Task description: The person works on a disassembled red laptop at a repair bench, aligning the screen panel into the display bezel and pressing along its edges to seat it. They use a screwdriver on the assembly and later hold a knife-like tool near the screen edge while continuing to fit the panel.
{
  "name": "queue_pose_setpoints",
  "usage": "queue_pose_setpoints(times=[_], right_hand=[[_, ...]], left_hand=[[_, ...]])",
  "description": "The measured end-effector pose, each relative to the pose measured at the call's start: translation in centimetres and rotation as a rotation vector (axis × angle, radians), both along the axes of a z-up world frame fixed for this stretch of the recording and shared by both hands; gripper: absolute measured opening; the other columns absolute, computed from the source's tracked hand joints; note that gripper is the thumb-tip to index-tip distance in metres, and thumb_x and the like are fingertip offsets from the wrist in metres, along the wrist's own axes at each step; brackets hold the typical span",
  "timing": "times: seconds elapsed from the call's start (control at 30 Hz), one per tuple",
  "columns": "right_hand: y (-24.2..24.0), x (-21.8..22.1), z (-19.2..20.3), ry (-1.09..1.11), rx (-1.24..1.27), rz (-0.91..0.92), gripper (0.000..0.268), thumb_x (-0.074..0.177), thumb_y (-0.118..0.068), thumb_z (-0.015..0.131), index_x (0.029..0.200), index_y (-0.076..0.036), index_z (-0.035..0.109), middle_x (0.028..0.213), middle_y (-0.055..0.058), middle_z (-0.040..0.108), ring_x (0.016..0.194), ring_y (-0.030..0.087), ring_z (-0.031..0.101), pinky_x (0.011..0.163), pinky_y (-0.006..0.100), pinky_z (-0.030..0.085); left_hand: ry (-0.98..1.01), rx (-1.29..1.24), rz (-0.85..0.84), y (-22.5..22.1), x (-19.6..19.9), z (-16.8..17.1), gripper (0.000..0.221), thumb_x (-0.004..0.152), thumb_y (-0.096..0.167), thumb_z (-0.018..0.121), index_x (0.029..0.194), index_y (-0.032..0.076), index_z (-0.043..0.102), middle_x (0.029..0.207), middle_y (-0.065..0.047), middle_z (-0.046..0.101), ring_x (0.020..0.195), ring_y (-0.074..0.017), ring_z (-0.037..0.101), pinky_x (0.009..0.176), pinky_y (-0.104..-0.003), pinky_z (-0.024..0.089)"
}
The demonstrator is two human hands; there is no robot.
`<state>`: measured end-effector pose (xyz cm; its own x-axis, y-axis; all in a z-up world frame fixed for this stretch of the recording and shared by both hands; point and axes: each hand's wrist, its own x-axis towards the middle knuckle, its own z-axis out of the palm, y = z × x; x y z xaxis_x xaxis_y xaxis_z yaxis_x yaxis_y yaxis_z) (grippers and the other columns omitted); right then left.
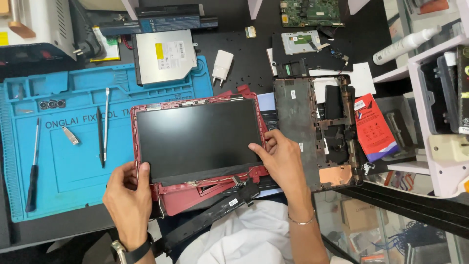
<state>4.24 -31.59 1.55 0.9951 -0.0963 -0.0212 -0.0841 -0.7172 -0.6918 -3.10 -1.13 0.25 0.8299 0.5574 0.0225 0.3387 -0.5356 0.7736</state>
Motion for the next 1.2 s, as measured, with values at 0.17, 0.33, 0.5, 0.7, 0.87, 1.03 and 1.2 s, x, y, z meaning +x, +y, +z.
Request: queue_pose_setpoints(times=[0.17, 0.33, 0.5, 0.7, 0.87, 1.03, 1.2], right_hand=[[0.1, 0.0, 0.1, 0.025, 0.002, -0.022, 0.041, 0.074, -0.026, 0.09, 0.094, 0.002, 0.069, 0.066, 0.009, 0.068, 0.055, 0.017, 0.064, 0.054, 0.03, 0.055], [-0.2, -0.1, 0.0, 0.01, -0.015, -0.037, 0.042, 0.072, -0.027, 0.092, 0.092, 0.002, 0.069, 0.067, 0.008, 0.068, 0.055, 0.016, 0.064, 0.055, 0.03, 0.054], [-0.4, -0.1, 0.3, -0.039, 0.004, -0.039, 0.035, 0.074, -0.023, 0.089, 0.096, -0.002, 0.072, 0.08, 0.007, 0.067, 0.063, 0.019, 0.063, 0.06, 0.032, 0.054], [-2.5, 1.4, -0.1, -0.298, -0.29, 0.093, 0.045, 0.09, -0.029, 0.077, 0.128, -0.007, 0.067, 0.143, 0.018, 0.056, 0.142, 0.037, 0.045, 0.12, 0.06, 0.028], [-4.7, 1.8, -2.1, -0.14, -0.304, 0.096, 0.062, 0.101, -0.038, 0.062, 0.154, -0.01, 0.047, 0.164, 0.021, 0.034, 0.155, 0.041, 0.024, 0.123, 0.066, 0.011], [-5.1, 1.7, -2.2, -0.152, -0.31, 0.11, 0.06, 0.103, -0.038, 0.057, 0.156, -0.012, 0.046, 0.167, 0.022, 0.031, 0.157, 0.042, 0.021, 0.124, 0.067, 0.008], [-5.8, 1.5, -2.3, -0.155, -0.36, 0.063, 0.058, 0.104, -0.036, 0.056, 0.156, -0.012, 0.045, 0.168, 0.024, 0.028, 0.158, 0.042, 0.019, 0.121, 0.07, 0.008]], left_hand=[[-0.012, 0.067, -0.05, 0.2, -0.1, 0.4, 0.027, 0.095, 0.019, 0.08, 0.109, -0.003, 0.072, 0.081, -0.01, 0.067, 0.068, -0.0181, 0.062, 0.067, -0.033, 0.05], [0.003, 0.043, -0.047, 0.3, 0.0, 0.7, 0.027, 0.09, 0.016, 0.084, 0.107, -0.002, 0.074, 0.082, -0.009, 0.067, 0.066, -0.0168, 0.062, 0.065, -0.031, 0.05], [-0.01, 0.085, -0.053, 0.6, 0.0, -0.1, 0.026, 0.089, 0.015, 0.087, 0.105, -0.001, 0.074, 0.085, -0.008, 0.065, 0.069, -0.015, 0.061, 0.067, -0.029, 0.051], [0.004, 0.029, -0.027, 1.2, -0.2, -1.6, 0.028, 0.09, 0.016, 0.088, 0.107, -0.001, 0.074, 0.086, -0.006, 0.064, 0.071, -0.0126, 0.059, 0.066, -0.027, 0.05], [0.013, 0.04, -0.04, 1.4, -0.3, -2.2, 0.026, 0.092, 0.017, 0.088, 0.106, 0.0, 0.074, 0.083, -0.005, 0.064, 0.067, -0.0109, 0.059, 0.066, -0.026, 0.05], [-0.004, 0.074, -0.044, 1.6, -0.4, -2.8, 0.026, 0.094, 0.017, 0.089, 0.104, -0.001, 0.074, 0.082, -0.005, 0.063, 0.066, -0.01, 0.059, 0.068, -0.026, 0.05], [0.006, 0.073, -0.041, 1.5, -0.6, -2.7, 0.026, 0.094, 0.017, 0.089, 0.105, -0.001, 0.074, 0.082, -0.005, 0.062, 0.066, -0.0101, 0.058, 0.067, -0.026, 0.049]])
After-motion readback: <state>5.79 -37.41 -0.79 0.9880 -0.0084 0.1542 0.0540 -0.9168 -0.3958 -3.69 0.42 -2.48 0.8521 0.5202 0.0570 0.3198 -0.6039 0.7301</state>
